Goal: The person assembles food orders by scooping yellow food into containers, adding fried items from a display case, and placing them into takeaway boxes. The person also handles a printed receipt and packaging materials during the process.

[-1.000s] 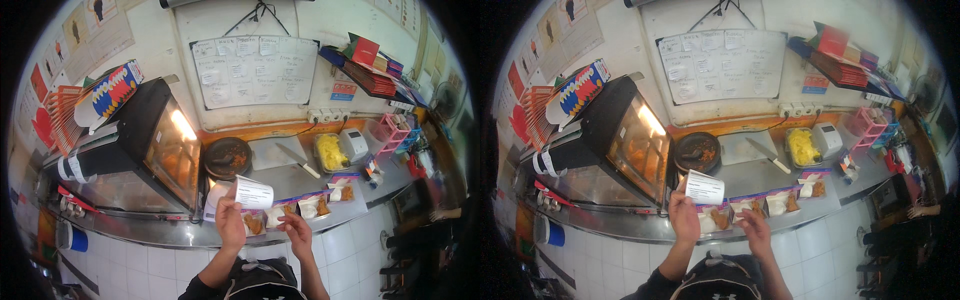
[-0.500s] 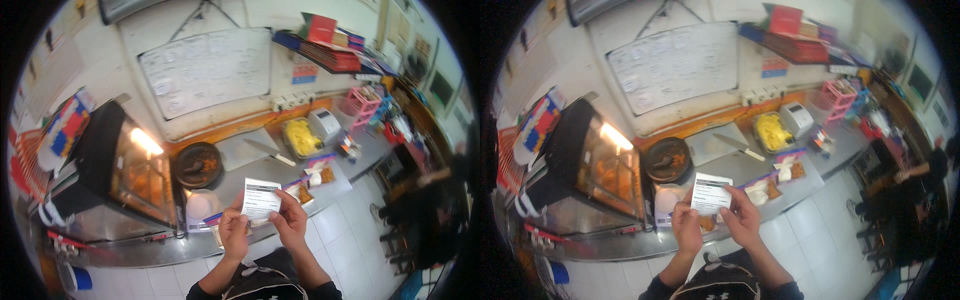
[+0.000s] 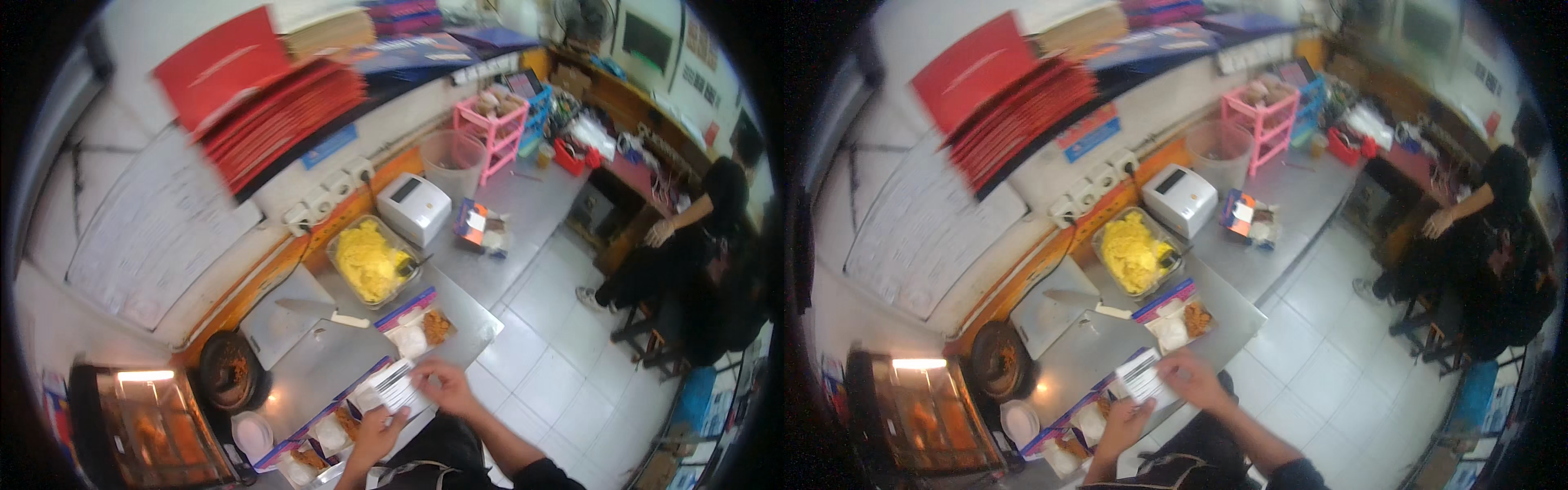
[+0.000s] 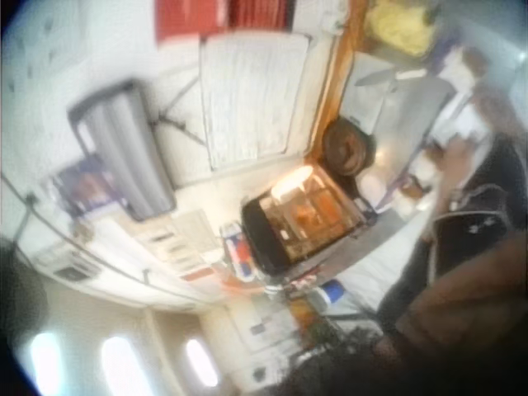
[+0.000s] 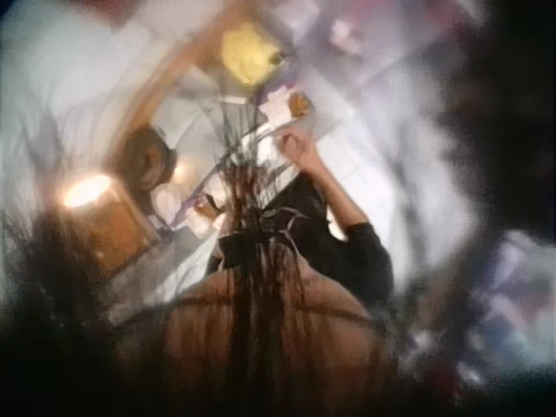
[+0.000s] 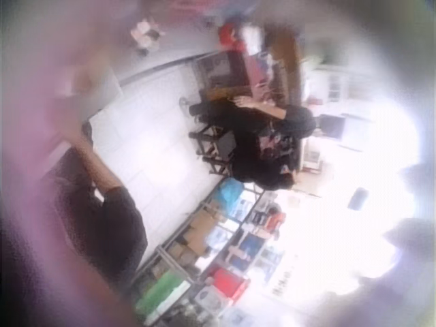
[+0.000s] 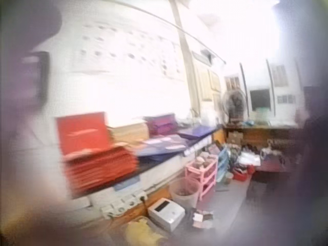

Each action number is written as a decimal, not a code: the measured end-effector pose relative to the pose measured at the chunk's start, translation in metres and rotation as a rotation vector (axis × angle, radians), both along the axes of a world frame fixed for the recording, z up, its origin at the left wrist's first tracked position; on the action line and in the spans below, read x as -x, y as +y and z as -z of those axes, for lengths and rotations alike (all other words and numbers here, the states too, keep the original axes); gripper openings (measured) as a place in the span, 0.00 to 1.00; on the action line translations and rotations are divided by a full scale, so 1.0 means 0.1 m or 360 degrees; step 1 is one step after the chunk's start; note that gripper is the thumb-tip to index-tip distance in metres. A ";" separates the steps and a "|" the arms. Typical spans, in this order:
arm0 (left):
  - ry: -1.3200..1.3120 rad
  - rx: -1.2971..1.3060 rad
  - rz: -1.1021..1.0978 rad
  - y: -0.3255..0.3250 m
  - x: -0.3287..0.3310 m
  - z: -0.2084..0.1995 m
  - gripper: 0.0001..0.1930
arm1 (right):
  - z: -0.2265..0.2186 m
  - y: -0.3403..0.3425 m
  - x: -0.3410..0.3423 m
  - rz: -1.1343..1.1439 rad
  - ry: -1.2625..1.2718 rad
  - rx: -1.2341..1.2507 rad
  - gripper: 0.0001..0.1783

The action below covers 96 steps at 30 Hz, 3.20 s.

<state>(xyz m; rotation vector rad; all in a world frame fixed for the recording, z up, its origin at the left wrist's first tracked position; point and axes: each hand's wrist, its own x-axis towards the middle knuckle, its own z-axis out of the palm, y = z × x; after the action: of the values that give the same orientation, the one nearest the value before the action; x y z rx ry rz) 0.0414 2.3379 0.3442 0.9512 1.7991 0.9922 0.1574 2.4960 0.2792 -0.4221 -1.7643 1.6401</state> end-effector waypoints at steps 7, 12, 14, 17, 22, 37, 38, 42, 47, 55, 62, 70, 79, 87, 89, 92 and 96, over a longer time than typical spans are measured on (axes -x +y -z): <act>-0.0089 0.0108 0.0546 0.85 -0.25 0.06 0.17 | 1.74 2.86 -0.83 0.1234 -0.0356 0.0469 0.15; 0.0043 0.0345 0.0346 1.06 -0.21 0.30 0.16 | 2.94 3.80 -1.11 0.1627 -0.1029 0.0016 0.17; -0.0007 0.0388 0.0326 1.15 -0.17 0.44 0.16 | 3.07 4.06 -1.06 0.1661 -0.1121 -0.0314 0.16; 0.0002 0.0466 0.0309 1.28 -0.15 0.64 0.16 | 3.01 4.49 -0.95 0.1745 -0.1233 -0.0492 0.14; 0.0000 0.0558 0.0322 1.49 -0.19 0.81 0.16 | 2.93 5.11 -0.62 0.1241 -0.1238 -0.0540 0.15; 0.0120 0.0612 0.0013 0.91 0.10 0.67 0.16 | 2.37 3.96 -0.42 0.0826 -0.1441 -0.1149 0.13; 0.0122 0.0616 0.0010 0.86 0.11 0.66 0.15 | 2.45 4.01 -0.42 0.0815 -0.1527 -0.1093 0.10; 0.0164 0.0566 0.0007 0.68 0.07 0.61 0.15 | 2.71 4.25 -0.50 0.1101 -0.1538 -0.1031 0.07; -0.0039 0.0660 -0.0297 0.47 -0.01 0.63 0.18 | 2.69 4.81 -0.52 0.1220 -0.1743 -0.1017 0.09; -0.0082 0.0573 -0.0373 -0.05 0.04 0.59 0.16 | 3.17 4.64 -0.60 0.1198 -0.1147 -0.0589 0.24; 0.1421 0.0053 -0.2138 -1.87 0.75 -0.19 0.06 | 2.25 2.11 0.81 0.0365 -0.0283 -0.0283 0.26; 0.2377 -0.0374 -0.3340 -5.51 2.04 -1.71 0.11 | 1.00 -0.08 1.77 -0.0344 -0.0207 -0.0394 0.24; 0.0781 -0.1910 -0.2976 -6.94 2.80 -1.86 0.12 | 0.94 -0.99 1.99 -0.0278 -0.0309 -0.0389 0.21; 0.0501 -0.1979 -0.2304 -3.54 1.63 -1.02 0.06 | 0.15 -1.45 1.48 -0.0361 0.0545 0.0207 0.18; 0.0177 -0.2090 -0.2093 -2.84 1.52 -0.96 0.05 | -0.34 -1.79 1.53 -0.0466 -0.0135 -0.0480 0.28; -0.0414 -0.2065 -0.1693 -2.21 1.38 -0.94 0.06 | -0.97 -2.15 1.88 -0.0486 0.0282 -0.0446 0.36; -0.0579 -0.2033 -0.1378 -1.78 1.32 -0.98 0.06 | -1.44 -2.04 1.97 -0.0909 0.0361 0.0143 0.22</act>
<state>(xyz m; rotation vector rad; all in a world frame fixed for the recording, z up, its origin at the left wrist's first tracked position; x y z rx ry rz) -0.0910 2.1601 0.4426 0.5079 1.0880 2.8096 -0.0392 2.2915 0.4228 0.2532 -1.7331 2.0625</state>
